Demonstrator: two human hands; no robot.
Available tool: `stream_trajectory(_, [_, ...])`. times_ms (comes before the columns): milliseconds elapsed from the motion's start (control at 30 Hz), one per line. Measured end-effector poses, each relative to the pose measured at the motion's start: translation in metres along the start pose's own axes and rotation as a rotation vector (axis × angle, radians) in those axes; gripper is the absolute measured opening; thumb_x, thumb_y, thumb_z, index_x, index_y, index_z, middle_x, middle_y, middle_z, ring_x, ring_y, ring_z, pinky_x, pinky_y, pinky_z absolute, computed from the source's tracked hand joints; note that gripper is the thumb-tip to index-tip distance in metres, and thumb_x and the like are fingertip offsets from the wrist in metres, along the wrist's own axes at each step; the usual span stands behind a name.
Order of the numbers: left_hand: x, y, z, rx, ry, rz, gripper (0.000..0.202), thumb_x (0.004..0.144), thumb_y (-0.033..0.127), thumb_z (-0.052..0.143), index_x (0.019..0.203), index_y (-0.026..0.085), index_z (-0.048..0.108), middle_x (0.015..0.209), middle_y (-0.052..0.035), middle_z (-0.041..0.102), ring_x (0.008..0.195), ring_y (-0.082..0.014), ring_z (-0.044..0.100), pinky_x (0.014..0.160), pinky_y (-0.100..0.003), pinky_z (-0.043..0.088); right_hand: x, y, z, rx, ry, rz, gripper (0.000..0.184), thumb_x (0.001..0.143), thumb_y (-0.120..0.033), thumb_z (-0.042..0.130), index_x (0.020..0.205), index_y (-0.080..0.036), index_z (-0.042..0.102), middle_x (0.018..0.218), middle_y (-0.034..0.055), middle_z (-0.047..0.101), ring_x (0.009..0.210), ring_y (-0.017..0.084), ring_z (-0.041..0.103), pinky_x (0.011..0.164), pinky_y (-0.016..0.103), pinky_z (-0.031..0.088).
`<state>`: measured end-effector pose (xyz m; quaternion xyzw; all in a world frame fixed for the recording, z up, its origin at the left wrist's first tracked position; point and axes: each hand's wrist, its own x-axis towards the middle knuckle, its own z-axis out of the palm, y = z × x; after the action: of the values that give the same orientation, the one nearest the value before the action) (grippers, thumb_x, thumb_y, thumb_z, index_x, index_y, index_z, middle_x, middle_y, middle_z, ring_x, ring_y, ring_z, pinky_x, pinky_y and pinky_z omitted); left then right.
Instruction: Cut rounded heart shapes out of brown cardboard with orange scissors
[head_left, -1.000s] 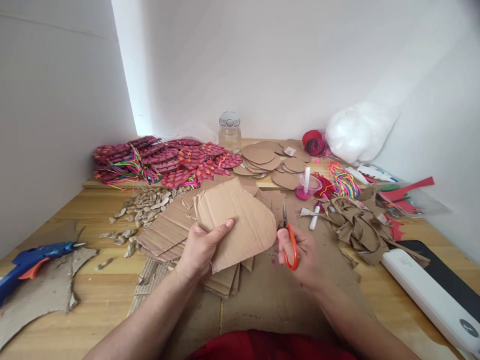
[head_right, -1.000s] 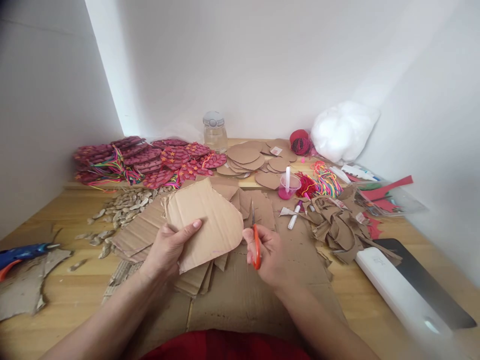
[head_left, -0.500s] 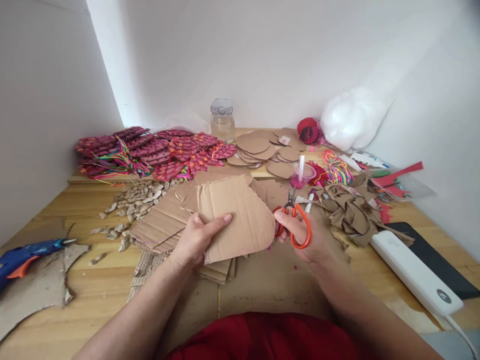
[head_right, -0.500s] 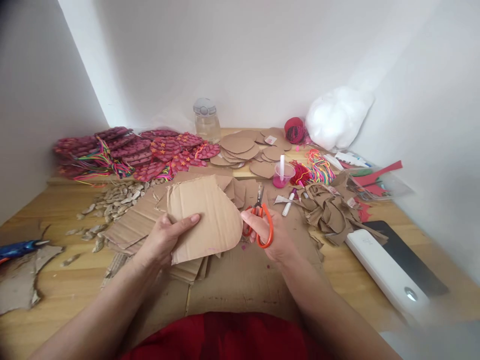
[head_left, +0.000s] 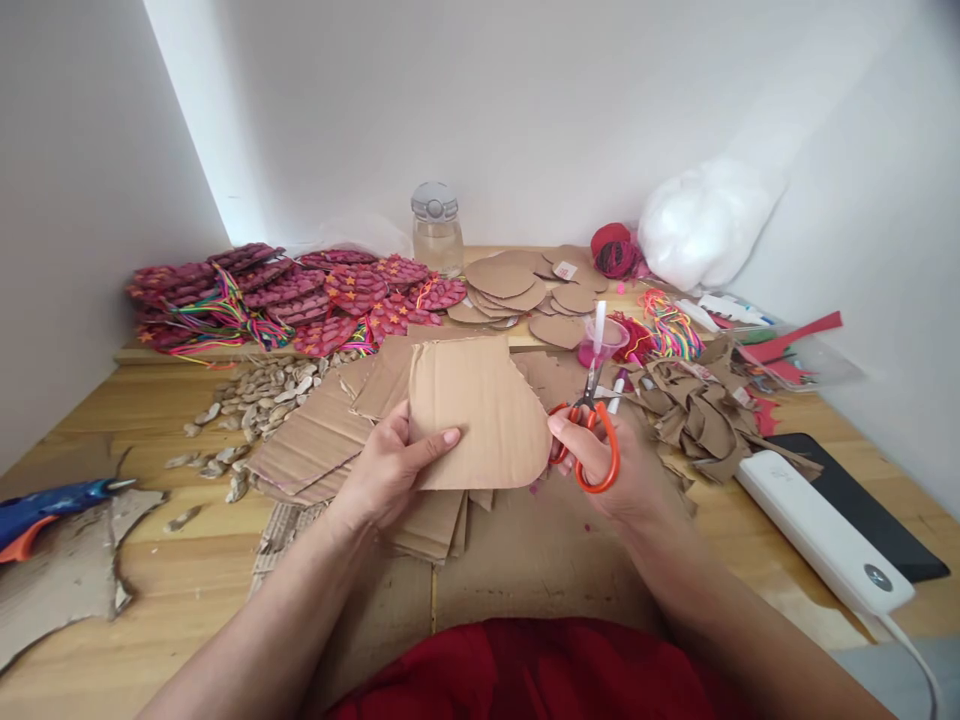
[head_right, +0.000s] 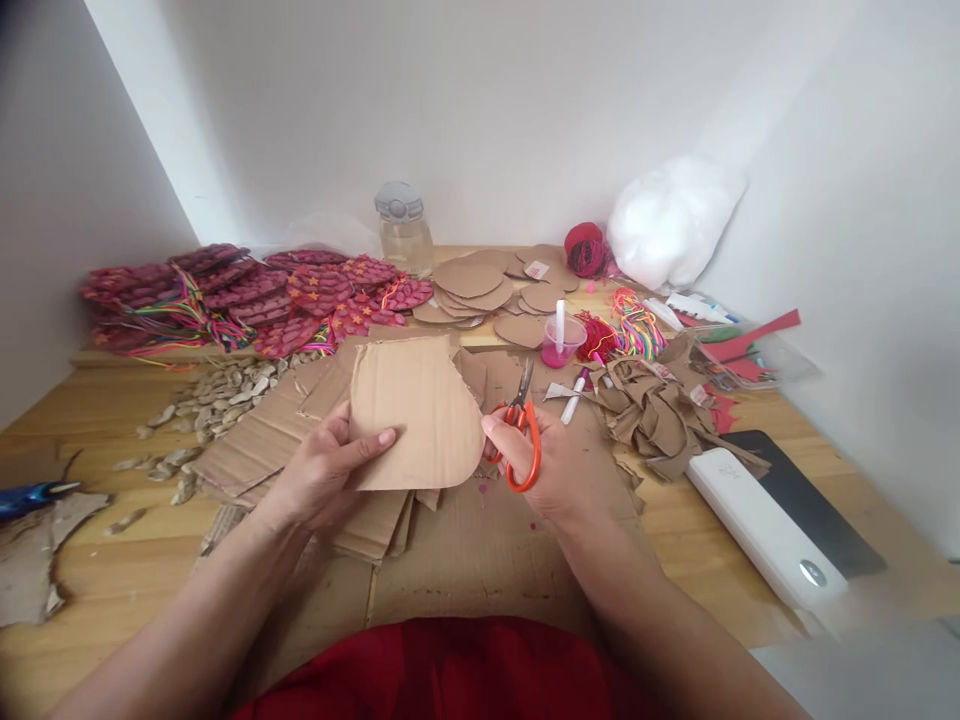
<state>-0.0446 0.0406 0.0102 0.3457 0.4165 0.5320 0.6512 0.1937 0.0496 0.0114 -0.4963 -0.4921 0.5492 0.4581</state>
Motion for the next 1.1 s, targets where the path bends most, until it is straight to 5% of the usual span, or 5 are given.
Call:
stream_trajectory(300, [0.002,0.0,0.0,-0.016,0.094,0.082,0.073,0.069,0.03,0.091,0.133,0.02,0.057,0.128,-0.0121,0.073,0.116,-0.0308,0.07,0.094,-0.039,0.06,-0.002,-0.008,0.005,-0.087,-0.043,-0.049,0.04,0.088,-0.051,0.065,0.061,-0.022,0.06,0.058,0.0015,0.058,0.055,0.015,0.053,0.051,0.029,0.04])
stream_trajectory(1100, [-0.002,-0.003,-0.001,0.068,0.094,0.048,0.069,0.065,0.029,0.092,0.126,0.02,0.06,0.118,-0.0101,0.075,0.104,-0.0294,0.073,0.083,-0.036,0.062,-0.004,-0.022,0.008,-0.053,0.028,0.002,0.029,0.079,-0.045,0.072,0.067,-0.021,0.06,0.057,-0.004,0.048,0.048,0.01,0.04,0.045,0.025,0.029])
